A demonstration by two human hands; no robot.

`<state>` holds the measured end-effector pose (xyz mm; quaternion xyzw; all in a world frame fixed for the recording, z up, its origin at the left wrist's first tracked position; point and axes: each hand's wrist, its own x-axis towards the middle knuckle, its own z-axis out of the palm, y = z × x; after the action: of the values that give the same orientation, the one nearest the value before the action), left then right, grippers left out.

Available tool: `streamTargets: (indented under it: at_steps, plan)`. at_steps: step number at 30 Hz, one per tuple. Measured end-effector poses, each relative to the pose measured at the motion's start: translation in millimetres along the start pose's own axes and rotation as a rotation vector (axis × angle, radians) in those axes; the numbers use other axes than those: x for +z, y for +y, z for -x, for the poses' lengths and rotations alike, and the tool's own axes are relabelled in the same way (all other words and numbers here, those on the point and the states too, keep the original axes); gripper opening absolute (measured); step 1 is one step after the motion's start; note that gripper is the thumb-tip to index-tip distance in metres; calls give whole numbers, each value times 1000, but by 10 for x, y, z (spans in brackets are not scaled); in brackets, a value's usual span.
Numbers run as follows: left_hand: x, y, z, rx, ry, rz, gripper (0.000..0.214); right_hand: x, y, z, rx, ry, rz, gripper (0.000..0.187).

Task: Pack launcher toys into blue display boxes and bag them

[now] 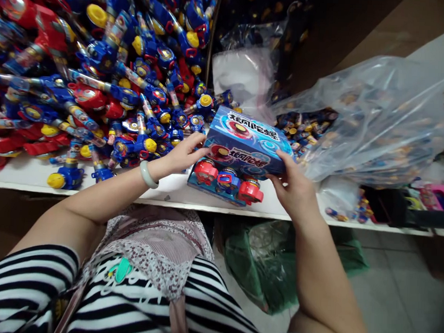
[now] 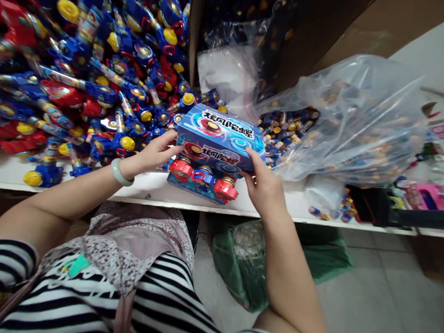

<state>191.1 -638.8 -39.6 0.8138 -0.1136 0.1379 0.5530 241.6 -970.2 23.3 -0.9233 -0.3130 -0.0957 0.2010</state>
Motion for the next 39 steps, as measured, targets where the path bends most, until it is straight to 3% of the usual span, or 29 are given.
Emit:
streamTargets:
  at_steps: [4, 9, 13, 18, 21, 24, 28, 31, 33, 35, 39]
  plan:
    - [19, -91, -16, 240, -31, -202, 21, 38, -1, 79, -13, -29, 55, 55]
    - [-55, -197, -14, 323, -133, -323, 23, 46, 21, 129, -23, 22, 93, 55]
    - [-121, -316, 23, 321, -193, -388, 22, 215, 99, 278, -37, -32, -25, 56]
    - [-44, -458, 98, 265, -255, -404, 17, 481, 126, 434, 91, -104, -114, 59]
    - [-33, -423, 154, 182, -276, -357, 17, 477, 107, 449, 146, -101, -129, 61]
    - [-170, -344, 164, 65, -266, -205, 16, 407, 149, 561, 167, -94, -256, 61]
    - [-325, -277, -173, -146, 70, 104, 26, 495, 231, 916, 385, 92, -429, 61]
    - [-176, -268, -706, -223, 249, 269, 28, 753, 181, 1118, 428, 27, -379, 62]
    - [-12, -282, -1048, -284, 234, 352, 38, 957, 103, 1158, 399, -12, -311, 57]
    - [106, -315, -1273, -369, 103, 432, 58, 1134, 29, 1146, 397, 10, -269, 49]
    - [101, -394, -1343, -416, -156, 485, 78, 1323, -40, 1100, 444, 79, -183, 46]
